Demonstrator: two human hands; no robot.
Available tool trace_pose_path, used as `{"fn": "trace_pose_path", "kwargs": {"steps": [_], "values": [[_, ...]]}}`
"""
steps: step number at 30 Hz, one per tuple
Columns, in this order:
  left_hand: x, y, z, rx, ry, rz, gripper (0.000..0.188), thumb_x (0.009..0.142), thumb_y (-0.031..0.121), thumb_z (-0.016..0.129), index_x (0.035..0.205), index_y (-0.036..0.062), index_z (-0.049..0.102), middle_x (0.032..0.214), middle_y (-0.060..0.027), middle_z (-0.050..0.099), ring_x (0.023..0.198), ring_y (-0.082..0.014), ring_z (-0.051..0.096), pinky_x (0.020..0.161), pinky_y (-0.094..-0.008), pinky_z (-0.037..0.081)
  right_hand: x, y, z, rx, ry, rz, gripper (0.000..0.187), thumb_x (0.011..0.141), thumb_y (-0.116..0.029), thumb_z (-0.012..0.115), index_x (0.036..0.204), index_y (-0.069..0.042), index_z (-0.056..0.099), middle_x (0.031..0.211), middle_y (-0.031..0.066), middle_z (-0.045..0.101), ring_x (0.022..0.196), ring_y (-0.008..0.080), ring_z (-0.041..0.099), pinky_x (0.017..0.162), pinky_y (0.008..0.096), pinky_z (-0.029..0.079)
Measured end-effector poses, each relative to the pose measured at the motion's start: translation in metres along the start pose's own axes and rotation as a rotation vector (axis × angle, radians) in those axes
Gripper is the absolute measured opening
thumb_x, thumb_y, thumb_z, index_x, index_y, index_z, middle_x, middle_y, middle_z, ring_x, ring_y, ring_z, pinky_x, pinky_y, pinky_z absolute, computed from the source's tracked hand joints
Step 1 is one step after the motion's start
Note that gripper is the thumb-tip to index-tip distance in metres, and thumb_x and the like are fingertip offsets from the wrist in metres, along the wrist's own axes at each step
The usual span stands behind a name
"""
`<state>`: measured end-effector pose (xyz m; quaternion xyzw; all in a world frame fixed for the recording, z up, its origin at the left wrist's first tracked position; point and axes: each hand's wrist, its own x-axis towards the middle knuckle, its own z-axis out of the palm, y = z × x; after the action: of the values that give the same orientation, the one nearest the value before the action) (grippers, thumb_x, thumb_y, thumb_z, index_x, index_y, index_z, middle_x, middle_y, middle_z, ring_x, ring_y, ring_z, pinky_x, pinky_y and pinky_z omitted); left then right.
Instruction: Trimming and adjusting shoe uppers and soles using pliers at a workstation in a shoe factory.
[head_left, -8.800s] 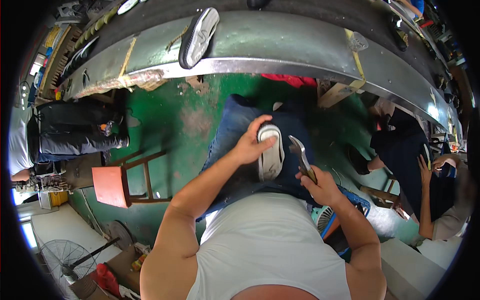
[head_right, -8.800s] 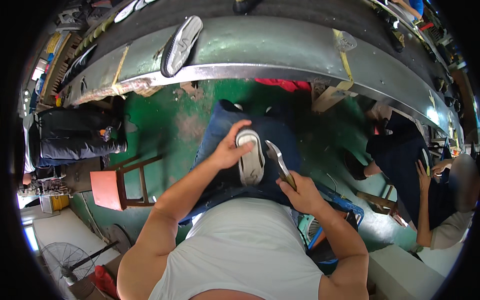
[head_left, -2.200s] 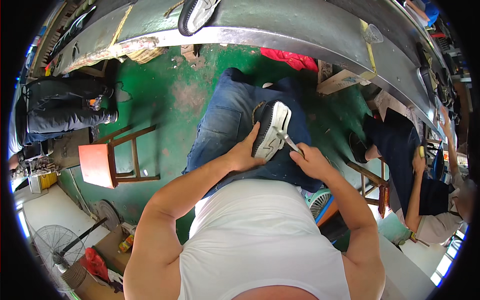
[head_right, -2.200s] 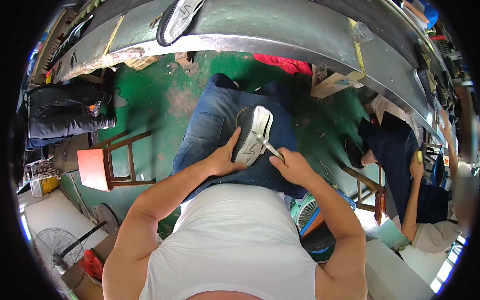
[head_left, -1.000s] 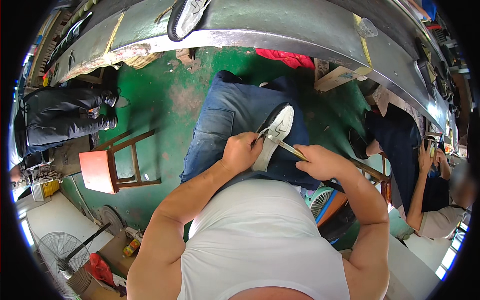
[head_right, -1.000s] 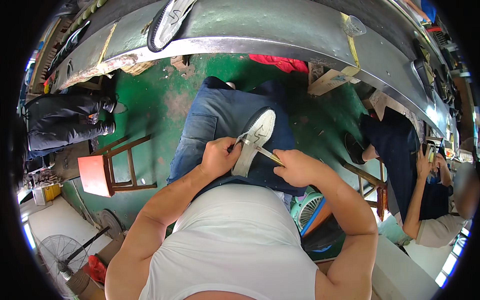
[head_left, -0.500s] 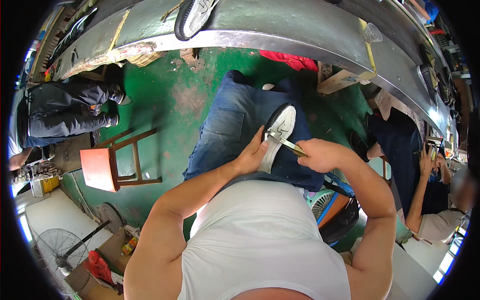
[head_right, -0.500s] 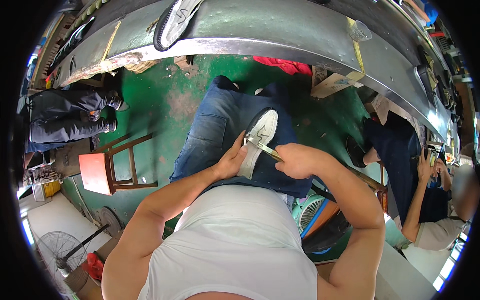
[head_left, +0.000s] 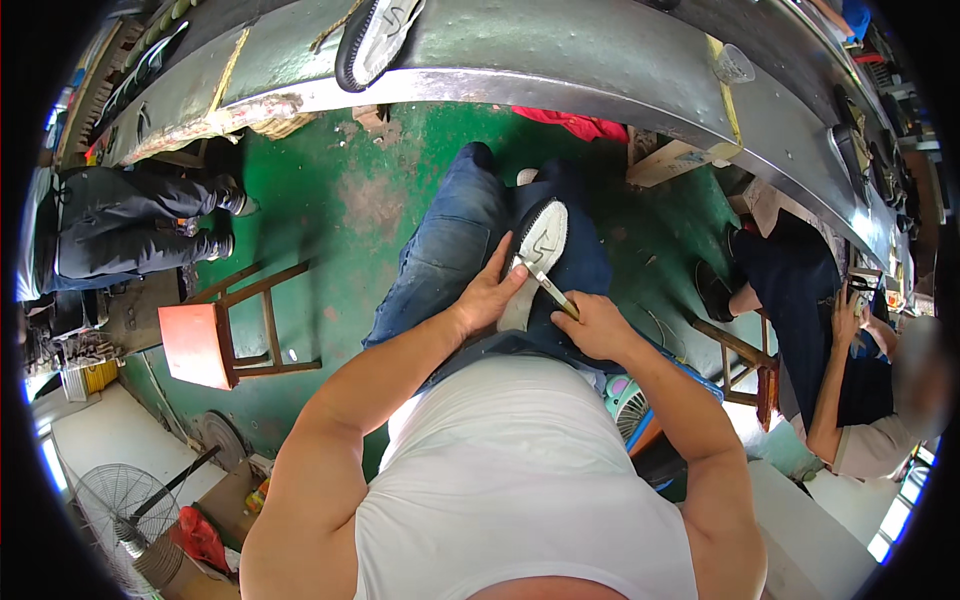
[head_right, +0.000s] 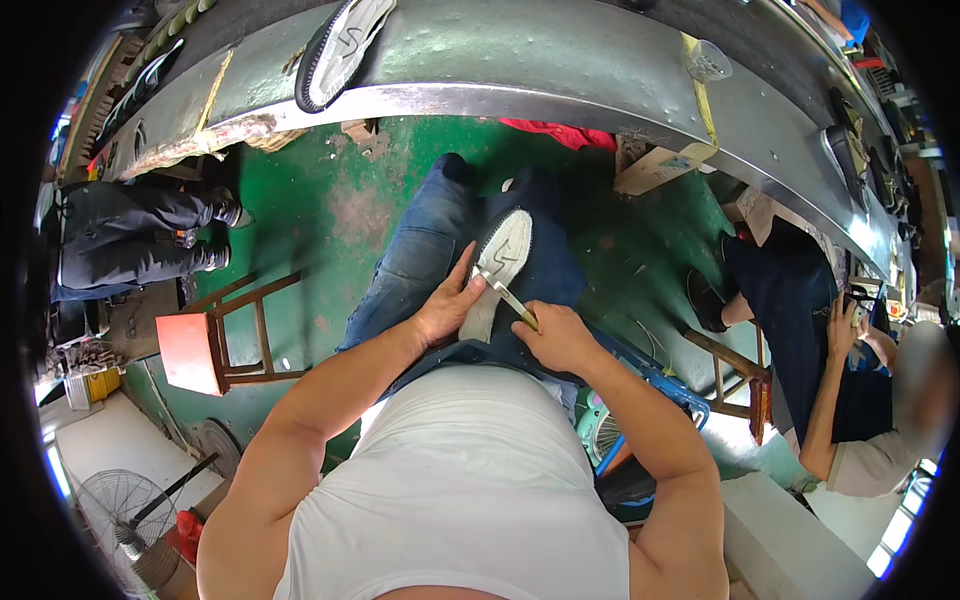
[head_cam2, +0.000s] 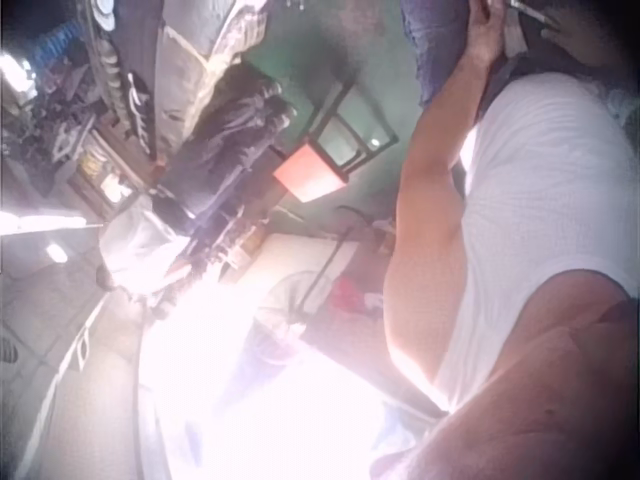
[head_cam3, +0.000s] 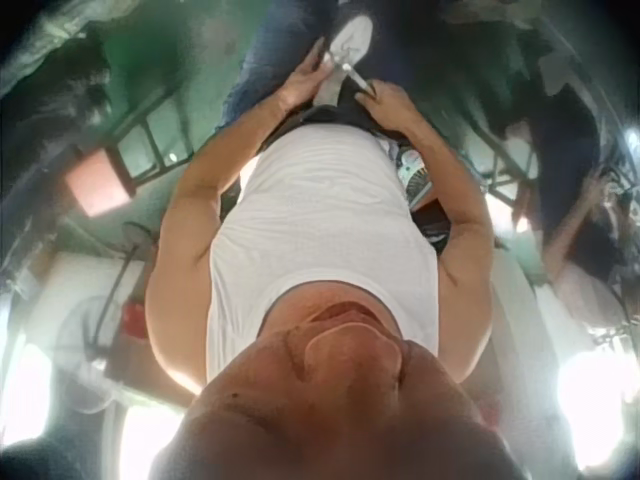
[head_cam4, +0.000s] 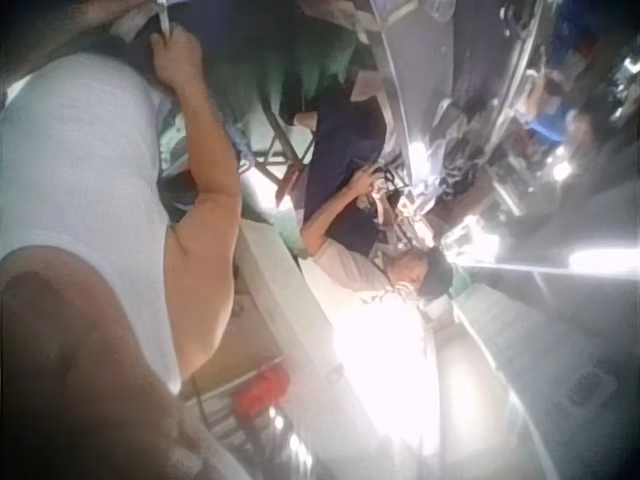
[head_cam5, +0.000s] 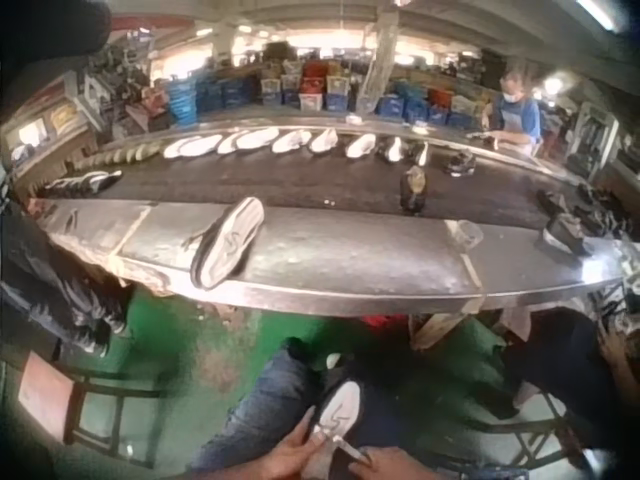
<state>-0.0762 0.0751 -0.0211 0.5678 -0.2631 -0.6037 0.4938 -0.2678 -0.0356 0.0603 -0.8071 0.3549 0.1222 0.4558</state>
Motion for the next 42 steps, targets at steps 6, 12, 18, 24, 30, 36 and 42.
{"fn": "trace_pose_path", "kwargs": {"steps": [6, 12, 18, 24, 30, 36, 42], "values": [[-0.013, 0.017, 0.002, -0.411, -0.163, -0.164, 0.082, 0.103, 0.05, 0.046, 0.161, 0.0169, -0.002, 0.16, -0.0125, 0.026, 0.144, -0.0212, 0.028, 0.117, -0.0343, 0.025, 0.0, 0.005, -0.022, 0.019, -0.162, 0.024, 0.03, 0.091, -0.029, 0.065, 0.094, 0.001, 0.064, 0.089, 0.0234, 0.067, 0.089, 0.0413, 0.064, 0.079, 0.0478, 0.049], [-0.014, 0.024, 0.003, -0.514, -0.066, -0.176, 0.083, 0.102, 0.052, 0.047, 0.161, 0.0188, -0.002, 0.159, -0.0114, 0.029, 0.143, -0.0228, 0.032, 0.116, -0.0378, 0.028, 0.012, -0.009, 0.0, -0.09, -0.13, 0.063, 0.035, 0.092, -0.032, 0.063, 0.094, 0.003, 0.064, 0.093, 0.0251, 0.067, 0.092, 0.0428, 0.064, 0.082, 0.0494, 0.049], [0.002, 0.005, 0.011, -0.284, 0.045, -0.094, 0.077, 0.102, 0.042, 0.054, 0.16, 0.013, 0.011, 0.155, -0.0158, 0.034, 0.14, -0.0235, 0.036, 0.113, -0.033, 0.032, 0.014, 0.002, 0.008, 0.124, -0.136, 0.148, 0.035, 0.093, -0.031, 0.062, 0.095, 0.003, 0.064, 0.087, 0.02, 0.068, 0.08, 0.0372, 0.066, 0.074, 0.046, 0.051], [0.007, -0.006, 0.022, -0.009, 0.189, 0.05, 0.07, 0.1, 0.029, 0.058, 0.157, 0.0074, 0.024, 0.146, -0.0177, 0.046, 0.131, -0.0219, 0.045, 0.11, -0.0319, 0.037, 0.008, 0.024, -0.037, 0.59, -0.56, 0.318, 0.025, 0.096, -0.024, 0.062, 0.097, 0.001, 0.066, 0.087, 0.0089, 0.07, 0.072, 0.016, 0.067, 0.056, 0.032, 0.056], [-0.002, 0.022, 0.026, -0.054, 0.209, -0.018, 0.063, 0.1, 0.026, 0.058, 0.154, 0.0049, 0.031, 0.14, -0.0172, 0.053, 0.126, -0.0219, 0.052, 0.106, -0.0307, 0.04, 0.007, -0.006, -0.067, 0.152, -0.202, 0.083, 0.039, 0.101, -0.034, 0.052, 0.102, 0.005, 0.061, 0.087, 0.0141, 0.07, 0.082, 0.0186, 0.07, 0.064, 0.0363, 0.056], [0.008, 0.01, 0.012, 0.068, 0.201, -0.05, 0.067, 0.098, 0.026, 0.061, 0.153, 0.0019, 0.032, 0.142, -0.0181, 0.052, 0.127, -0.0228, 0.051, 0.107, -0.0315, 0.04, 0.039, -0.017, -0.037, -0.305, 0.005, -0.128, 0.048, 0.104, -0.038, 0.043, 0.095, 0.006, 0.06, 0.091, 0.0301, 0.066, 0.086, 0.0492, 0.063, 0.078, 0.0524, 0.05], [0.003, 0.016, 0.01, 0.066, 0.115, -0.14, 0.072, 0.096, 0.026, 0.063, 0.154, 0.0015, 0.029, 0.144, -0.0206, 0.05, 0.13, -0.0257, 0.05, 0.109, -0.0319, 0.039, 0.031, -0.031, -0.036, -0.371, 0.025, -0.221, 0.045, 0.103, -0.034, 0.046, 0.093, 0.007, 0.058, 0.083, 0.0309, 0.064, 0.081, 0.0483, 0.062, 0.073, 0.0534, 0.048]]}}
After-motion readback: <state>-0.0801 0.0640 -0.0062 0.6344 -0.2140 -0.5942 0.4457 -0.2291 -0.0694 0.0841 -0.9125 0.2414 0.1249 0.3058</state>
